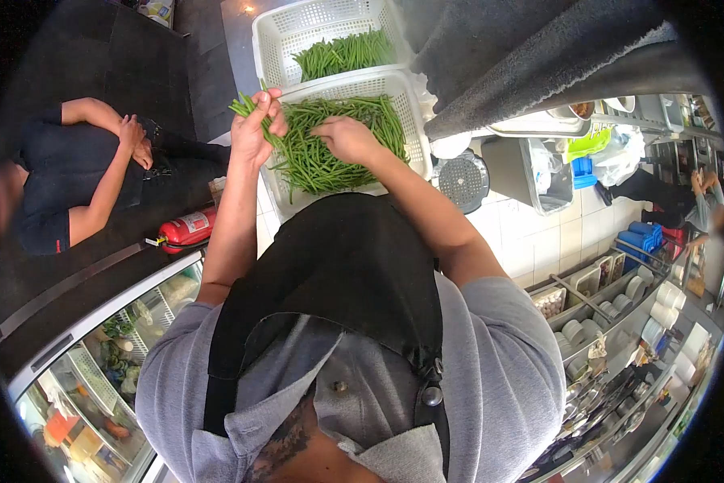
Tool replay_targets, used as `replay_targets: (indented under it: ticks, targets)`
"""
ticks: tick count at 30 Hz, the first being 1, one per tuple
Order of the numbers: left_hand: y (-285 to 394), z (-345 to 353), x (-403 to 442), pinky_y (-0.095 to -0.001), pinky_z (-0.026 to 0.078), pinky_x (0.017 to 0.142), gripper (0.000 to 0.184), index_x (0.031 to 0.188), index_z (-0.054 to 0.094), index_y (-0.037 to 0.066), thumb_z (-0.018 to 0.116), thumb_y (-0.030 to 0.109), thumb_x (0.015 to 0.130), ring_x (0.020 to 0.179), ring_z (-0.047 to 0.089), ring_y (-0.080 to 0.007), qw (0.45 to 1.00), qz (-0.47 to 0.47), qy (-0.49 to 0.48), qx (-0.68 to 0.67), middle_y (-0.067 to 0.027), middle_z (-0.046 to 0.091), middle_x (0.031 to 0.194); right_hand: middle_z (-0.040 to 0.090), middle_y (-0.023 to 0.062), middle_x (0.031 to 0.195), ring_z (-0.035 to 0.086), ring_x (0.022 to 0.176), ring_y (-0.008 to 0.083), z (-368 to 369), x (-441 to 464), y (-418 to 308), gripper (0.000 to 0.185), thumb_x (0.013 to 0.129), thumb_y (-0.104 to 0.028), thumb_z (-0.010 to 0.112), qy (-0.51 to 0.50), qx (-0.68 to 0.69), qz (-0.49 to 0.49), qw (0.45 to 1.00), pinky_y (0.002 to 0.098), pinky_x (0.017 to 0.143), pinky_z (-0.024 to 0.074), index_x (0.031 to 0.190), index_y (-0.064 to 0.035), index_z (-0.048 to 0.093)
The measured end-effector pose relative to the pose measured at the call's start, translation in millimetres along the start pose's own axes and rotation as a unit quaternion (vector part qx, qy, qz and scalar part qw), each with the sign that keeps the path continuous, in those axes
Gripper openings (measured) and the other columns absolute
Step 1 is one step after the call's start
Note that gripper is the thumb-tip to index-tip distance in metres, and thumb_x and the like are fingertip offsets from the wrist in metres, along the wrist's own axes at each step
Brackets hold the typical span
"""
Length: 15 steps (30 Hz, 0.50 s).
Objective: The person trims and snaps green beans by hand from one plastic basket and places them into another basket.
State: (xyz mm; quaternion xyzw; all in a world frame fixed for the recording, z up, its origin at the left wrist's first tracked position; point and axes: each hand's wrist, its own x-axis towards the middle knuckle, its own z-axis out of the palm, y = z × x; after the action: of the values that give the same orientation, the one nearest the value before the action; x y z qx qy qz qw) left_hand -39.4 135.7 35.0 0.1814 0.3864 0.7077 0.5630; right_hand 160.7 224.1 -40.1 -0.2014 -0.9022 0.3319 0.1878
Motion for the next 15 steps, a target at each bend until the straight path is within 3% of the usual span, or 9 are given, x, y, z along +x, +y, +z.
replay_targets:
  ticks: [3, 5, 6, 8, 9, 10, 11, 12, 15]
  targets:
    - [7.7, -12.0, 1.7, -0.0306, 0.055, 0.064, 0.030, 0.113, 0.064, -0.002, 0.061, 0.026, 0.105, 0.066, 0.060, -0.0157, 0.996, -0.062, -0.051, 0.027, 0.0000, 0.054, 0.073, 0.072, 0.0133, 0.097, 0.069, 0.095, 0.0364, -1.4, 6.8, -2.0, 0.020, 0.089, -0.011, 0.063, -0.066, -0.042, 0.014, 0.997, 0.0459, 0.087, 0.0549, 0.104, -0.0116, 0.077]
    - [11.5, -10.0, -3.8, -0.0299, 0.051, 0.064, 0.031, 0.108, 0.071, -0.001, 0.065, 0.029, 0.103, 0.066, 0.059, -0.0151, 0.966, -0.107, -0.033, 0.234, 0.0012, 0.058, 0.068, 0.072, 0.0130, 0.096, 0.069, 0.094, 0.0361, -8.7, 10.3, -4.4, 0.018, 0.089, -0.012, 0.065, -0.091, -0.061, 0.020, 0.994, 0.0457, 0.086, 0.0549, 0.102, -0.0112, 0.077]
    - [10.4, -2.5, -8.3, -0.0299, 0.051, 0.064, 0.031, 0.108, 0.071, -0.001, 0.065, 0.029, 0.103, 0.066, 0.059, -0.0151, 0.966, -0.107, -0.033, 0.233, 0.0012, 0.058, 0.068, 0.072, 0.0129, 0.094, 0.069, 0.092, 0.0353, -16.3, 9.9, -5.3, 0.015, 0.088, -0.013, 0.066, -0.072, -0.031, 0.027, 0.997, 0.0452, 0.085, 0.0550, 0.099, -0.0106, 0.077]
    - [4.8, 15.7, -15.2, -0.0322, 0.052, 0.069, 0.033, 0.103, 0.076, 0.002, 0.070, 0.034, 0.099, 0.070, 0.063, -0.0145, 0.856, -0.033, 0.007, 0.515, -0.0007, 0.068, 0.072, 0.072, 0.0128, 0.093, 0.069, 0.090, 0.0344, -38.6, 11.4, -12.5, 0.013, 0.087, -0.014, 0.068, -0.054, -0.003, 0.033, 0.998, 0.0448, 0.084, 0.0551, 0.096, -0.0101, 0.077]
    - [-4.2, 12.5, -14.1, -0.0339, 0.052, 0.074, 0.033, 0.104, 0.077, 0.004, 0.074, 0.035, 0.094, 0.076, 0.067, -0.0165, 0.851, 0.006, -0.015, 0.526, -0.0089, 0.075, 0.085, 0.073, 0.0126, 0.091, 0.070, 0.088, 0.0335, -52.0, 13.1, -21.3, 0.012, 0.087, -0.015, 0.069, -0.034, 0.030, 0.060, 0.997, 0.0442, 0.082, 0.0552, 0.094, -0.0099, 0.077]
    - [-9.7, 8.8, -11.6, -0.0339, 0.052, 0.074, 0.033, 0.104, 0.077, 0.004, 0.074, 0.035, 0.094, 0.076, 0.067, -0.0165, 0.851, 0.007, -0.016, 0.525, -0.0089, 0.075, 0.085, 0.073, 0.0125, 0.089, 0.070, 0.087, 0.0325, -60.0, 13.1, -25.4, 0.011, 0.086, -0.016, 0.071, -0.014, 0.062, 0.088, 0.994, 0.0436, 0.081, 0.0553, 0.092, -0.0097, 0.077]
    - [-16.2, 5.7, -9.0, -0.0346, 0.052, 0.074, 0.034, 0.105, 0.077, 0.004, 0.075, 0.035, 0.093, 0.076, 0.068, -0.0177, 0.810, -0.005, -0.047, 0.585, -0.0119, 0.075, 0.085, 0.073, 0.0118, 0.085, 0.070, 0.074, 0.0265, -62.9, 11.6, -23.6, 0.010, 0.086, -0.015, 0.074, 0.023, 0.062, 0.064, 0.996, 0.0362, 0.071, 0.0551, 0.093, -0.0091, 0.077]
    - [-18.6, 10.8, -8.4, -0.0352, 0.052, 0.074, 0.035, 0.105, 0.076, 0.004, 0.077, 0.036, 0.091, 0.076, 0.068, -0.0189, 0.764, -0.018, -0.078, 0.640, -0.0149, 0.074, 0.084, 0.073, 0.0118, 0.085, 0.070, 0.074, 0.0265, -67.7, 11.1, -27.3, 0.010, 0.086, -0.015, 0.074, 0.025, 0.060, 0.066, 0.996, 0.0362, 0.071, 0.0551, 0.093, -0.0091, 0.077]
    - [-22.6, 23.4, -6.2, -0.0373, 0.052, 0.074, 0.037, 0.106, 0.076, 0.004, 0.078, 0.036, 0.088, 0.075, 0.067, -0.0210, 0.783, -0.017, -0.070, 0.618, -0.0179, 0.071, 0.082, 0.074, 0.0068, 0.081, 0.068, 0.071, 0.0190, -77.7, 9.6, -36.4, 0.010, 0.090, -0.017, 0.074, 0.056, 0.067, 0.116, 0.989, 0.0324, 0.068, 0.0535, 0.093, -0.0076, 0.077]
